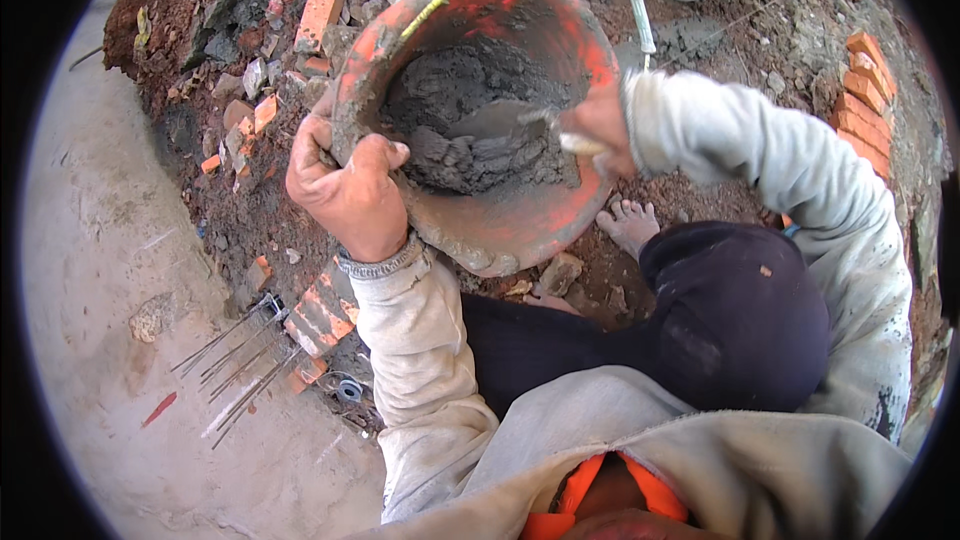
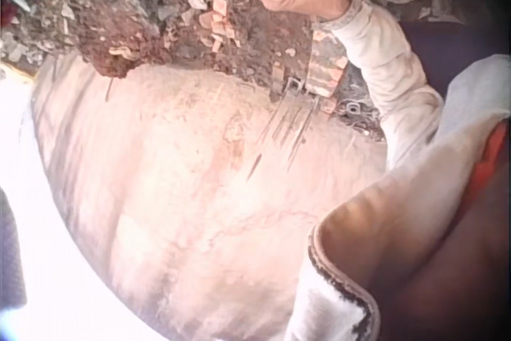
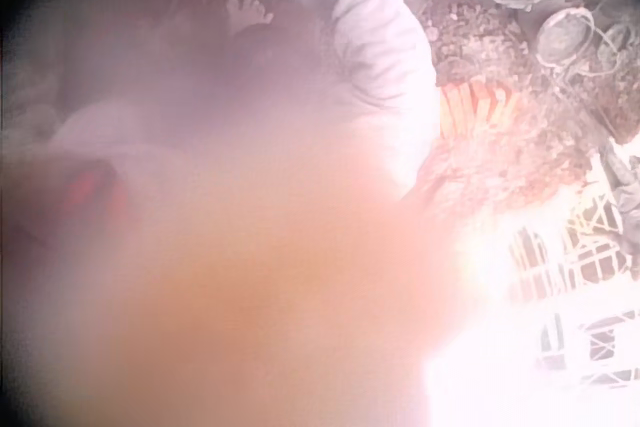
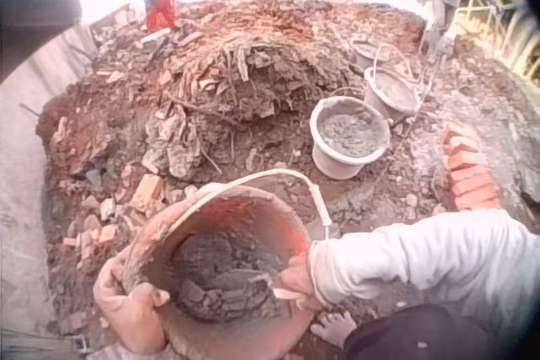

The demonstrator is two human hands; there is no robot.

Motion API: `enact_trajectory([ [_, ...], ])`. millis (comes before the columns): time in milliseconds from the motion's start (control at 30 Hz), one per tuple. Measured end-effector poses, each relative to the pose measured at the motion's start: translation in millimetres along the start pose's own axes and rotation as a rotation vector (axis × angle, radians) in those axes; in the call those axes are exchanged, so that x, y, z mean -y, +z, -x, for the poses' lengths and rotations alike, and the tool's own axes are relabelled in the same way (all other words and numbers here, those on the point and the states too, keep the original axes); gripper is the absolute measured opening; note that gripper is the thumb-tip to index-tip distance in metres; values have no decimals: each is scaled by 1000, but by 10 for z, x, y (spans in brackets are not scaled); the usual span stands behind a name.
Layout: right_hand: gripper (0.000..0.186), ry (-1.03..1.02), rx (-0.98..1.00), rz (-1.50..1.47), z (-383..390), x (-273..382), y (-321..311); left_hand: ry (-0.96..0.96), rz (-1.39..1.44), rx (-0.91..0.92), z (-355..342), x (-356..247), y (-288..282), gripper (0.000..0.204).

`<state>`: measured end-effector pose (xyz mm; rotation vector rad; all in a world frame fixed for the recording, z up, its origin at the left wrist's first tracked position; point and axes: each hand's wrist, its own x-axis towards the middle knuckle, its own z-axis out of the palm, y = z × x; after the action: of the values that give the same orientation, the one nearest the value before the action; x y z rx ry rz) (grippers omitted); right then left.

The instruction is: The person scoops cement from a bucket using a trowel and spreads it on the ground. They place red bricks onto the cement bed, tapping them into alignment with the trowel handle. The person repeats this process to extend a brick row.

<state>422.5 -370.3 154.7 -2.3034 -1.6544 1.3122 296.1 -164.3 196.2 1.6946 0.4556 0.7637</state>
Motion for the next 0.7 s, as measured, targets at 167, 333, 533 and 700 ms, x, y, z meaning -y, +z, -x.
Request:
enact_trajectory([
  [167,41,48,-311,-113,-99,75,199,132,-127,156,36,3,-46,33],
  [333,46,44,-160,-165,-44,112,-12,69,-88,102,35,-43,-138,31],
  [533,36,21,-199,15,-107,441,258,142,-87,95,24,-76,-254,27],
  [700,37,194,-257,-88,-40,323,168,268,-70,105,59,-175,-234,30],
])
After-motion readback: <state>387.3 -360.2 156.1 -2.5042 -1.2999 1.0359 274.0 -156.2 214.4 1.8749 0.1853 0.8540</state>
